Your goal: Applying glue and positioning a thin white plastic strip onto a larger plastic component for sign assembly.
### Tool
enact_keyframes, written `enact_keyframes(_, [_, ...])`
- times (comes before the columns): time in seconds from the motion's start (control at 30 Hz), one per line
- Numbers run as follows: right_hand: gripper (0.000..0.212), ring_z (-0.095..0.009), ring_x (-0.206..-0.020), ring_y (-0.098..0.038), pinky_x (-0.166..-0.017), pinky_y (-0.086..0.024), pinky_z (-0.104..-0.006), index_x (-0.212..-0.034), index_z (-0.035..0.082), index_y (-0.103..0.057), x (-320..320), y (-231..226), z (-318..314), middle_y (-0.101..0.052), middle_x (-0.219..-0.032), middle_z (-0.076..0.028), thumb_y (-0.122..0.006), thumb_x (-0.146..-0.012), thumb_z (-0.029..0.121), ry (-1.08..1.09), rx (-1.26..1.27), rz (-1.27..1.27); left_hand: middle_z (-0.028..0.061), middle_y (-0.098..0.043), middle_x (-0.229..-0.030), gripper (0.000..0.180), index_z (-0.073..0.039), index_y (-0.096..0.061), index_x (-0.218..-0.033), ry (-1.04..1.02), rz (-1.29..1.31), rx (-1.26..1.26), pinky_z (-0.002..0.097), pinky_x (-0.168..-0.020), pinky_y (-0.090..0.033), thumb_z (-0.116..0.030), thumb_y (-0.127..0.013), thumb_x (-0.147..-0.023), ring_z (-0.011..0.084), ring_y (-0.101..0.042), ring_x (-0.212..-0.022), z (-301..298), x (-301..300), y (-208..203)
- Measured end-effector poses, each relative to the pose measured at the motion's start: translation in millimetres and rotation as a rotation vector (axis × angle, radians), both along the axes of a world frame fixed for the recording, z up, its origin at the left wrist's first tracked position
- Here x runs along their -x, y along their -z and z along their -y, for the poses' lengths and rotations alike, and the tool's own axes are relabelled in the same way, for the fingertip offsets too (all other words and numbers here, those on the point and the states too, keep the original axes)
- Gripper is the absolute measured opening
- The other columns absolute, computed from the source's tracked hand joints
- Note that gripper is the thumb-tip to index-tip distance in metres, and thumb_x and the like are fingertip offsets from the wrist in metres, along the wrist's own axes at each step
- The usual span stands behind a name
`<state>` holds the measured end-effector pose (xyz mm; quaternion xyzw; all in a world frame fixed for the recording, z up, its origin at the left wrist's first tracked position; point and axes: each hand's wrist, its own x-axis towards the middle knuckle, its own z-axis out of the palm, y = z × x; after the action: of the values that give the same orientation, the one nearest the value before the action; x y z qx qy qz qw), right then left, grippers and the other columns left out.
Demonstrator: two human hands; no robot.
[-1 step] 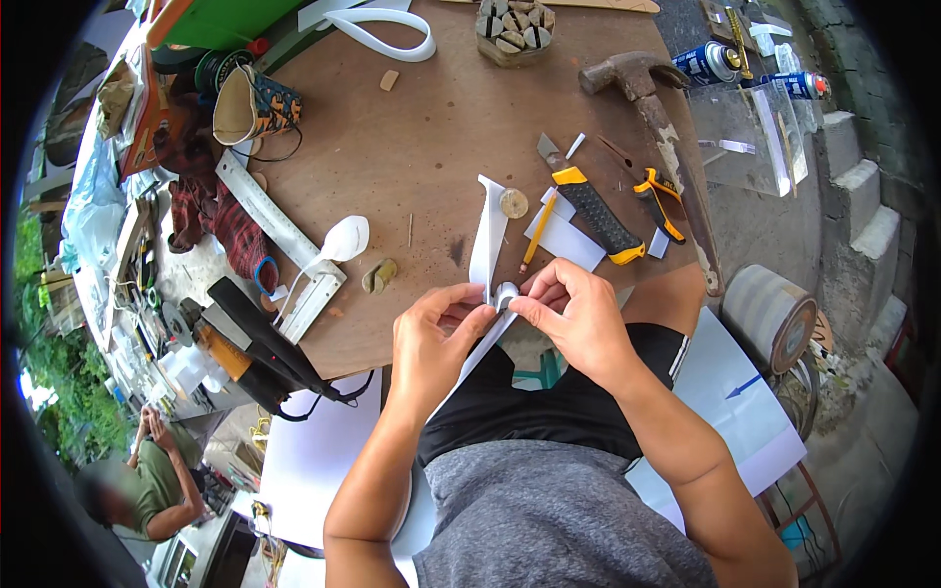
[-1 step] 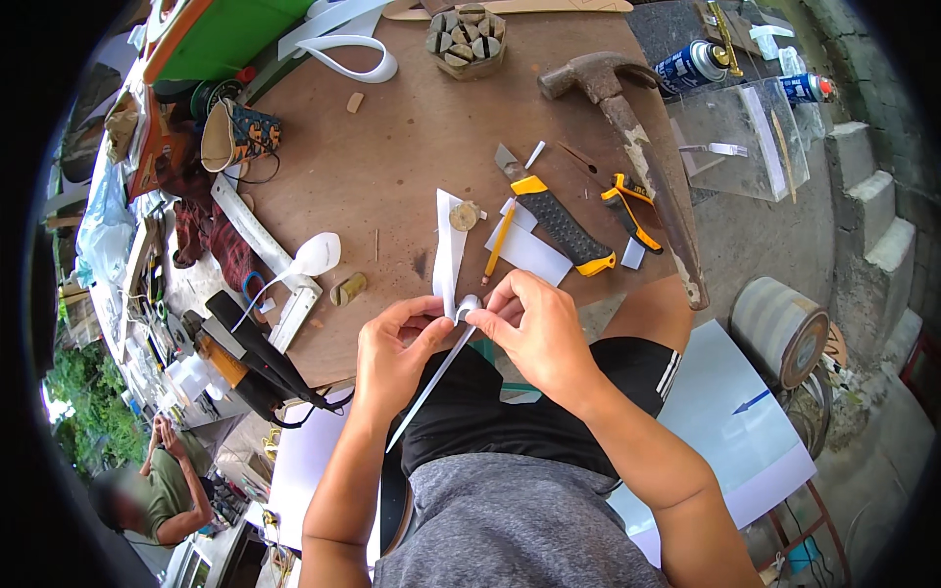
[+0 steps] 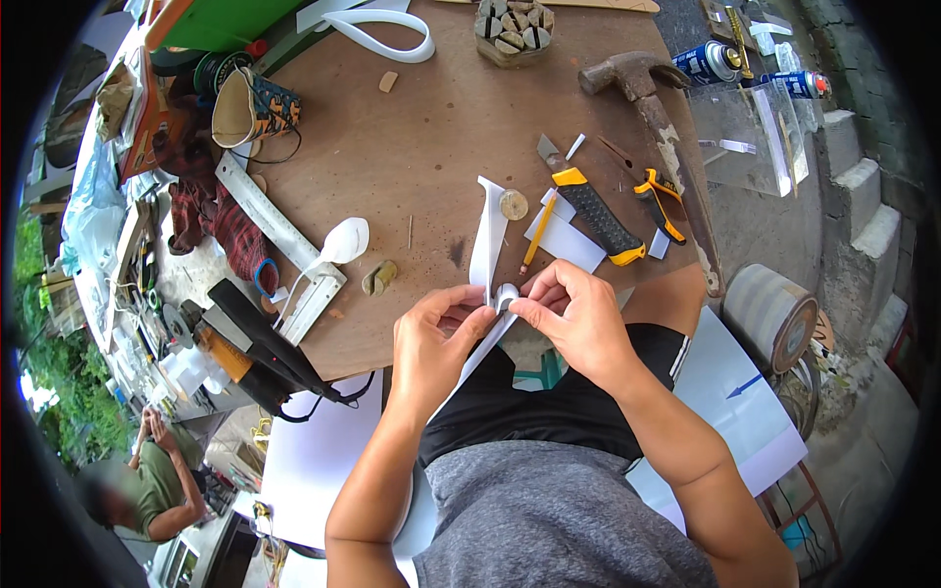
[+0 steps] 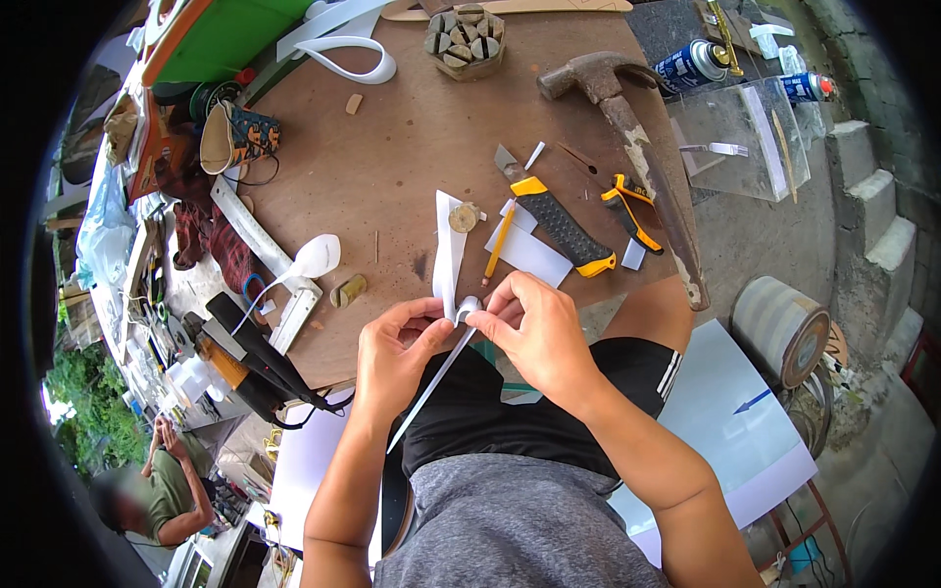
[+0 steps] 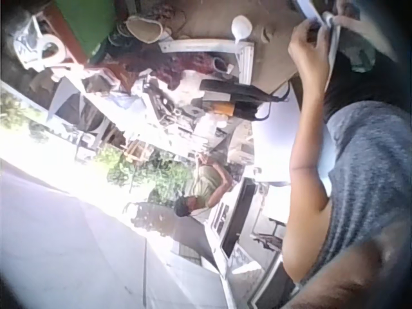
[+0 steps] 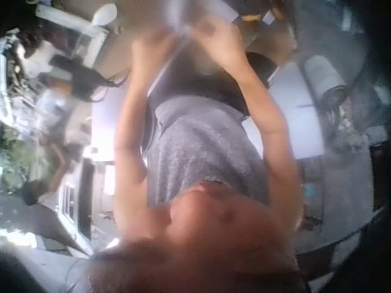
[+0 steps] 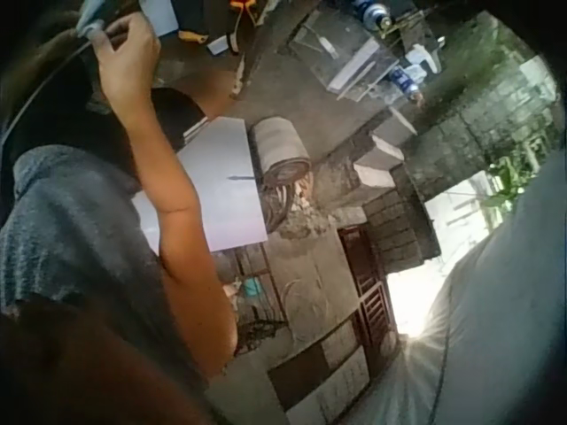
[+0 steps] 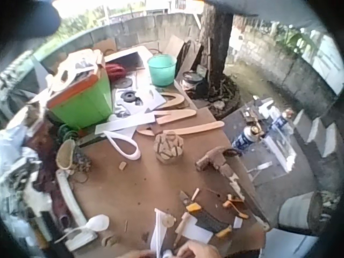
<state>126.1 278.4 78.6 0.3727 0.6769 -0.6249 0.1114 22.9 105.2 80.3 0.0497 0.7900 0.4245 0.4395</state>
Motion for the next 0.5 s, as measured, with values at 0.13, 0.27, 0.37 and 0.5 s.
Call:
enact_keyframes(0.13, [0.026, -0.019, -0.075, -0.073, -0.071, -0.059, -0.0332, -0.09, -0.001, -0.065, -0.7, 0.3, -1.1, -0.072, -0.085, -0.012, -0.085, -0.089, 0.015, 0.002, 0.015, -0.001, 0.01, -0.076, -0.102, 0.03, 0.009, -0.071, -0.119, -0.059, 0.079, 0.012, 0.0293, -0.082, -0.059, -0.007, -0.078, -0.095, 0.0125, -0.069, -0.088, -0.1, -1.9, 1.5])
enact_keyframes(0.27, [0.026, -0.02, -0.076, -0.073, -0.072, -0.059, -0.0336, -0.091, -0.002, -0.065, -0.5, 0.9, -1.5, -0.072, -0.088, -0.012, -0.085, -0.089, 0.014, -0.009, 0.015, -0.019, 0.0102, -0.076, -0.102, 0.032, 0.009, -0.07, -0.12, -0.057, 0.061, 0.028, 0.0286, -0.083, -0.059, -0.008, -0.078, -0.095, 0.012, -0.069, -0.089, -1.2, -2.1, -1.6])
enact_keyframes(0.37, [0.025, -0.02, -0.077, -0.073, -0.073, -0.059, -0.0337, -0.092, -0.002, -0.065, 0.3, -0.2, -1.7, -0.072, -0.09, -0.012, -0.084, -0.089, 0.014, -0.013, 0.018, -0.025, 0.0134, -0.078, -0.102, 0.033, 0.006, -0.074, -0.118, -0.104, 0.067, 0.014, 0.0315, -0.082, -0.058, -0.013, -0.081, -0.092, 0.0157, -0.072, -0.087, 0.6, -3.0, -1.2])
enact_keyframes(0.5, [0.024, -0.02, -0.078, -0.073, -0.074, -0.059, -0.0335, -0.093, -0.002, -0.066, -0.8, -1.1, -1.4, -0.071, -0.091, -0.012, -0.084, -0.09, 0.014, -0.009, 0.009, -0.052, 0.0144, -0.077, -0.104, 0.03, 0.006, -0.074, -0.117, -0.097, 0.04, 0.025, 0.0327, -0.083, -0.059, -0.012, -0.078, -0.094, 0.0182, -0.074, -0.089, -2.5, -3.3, -5.9])
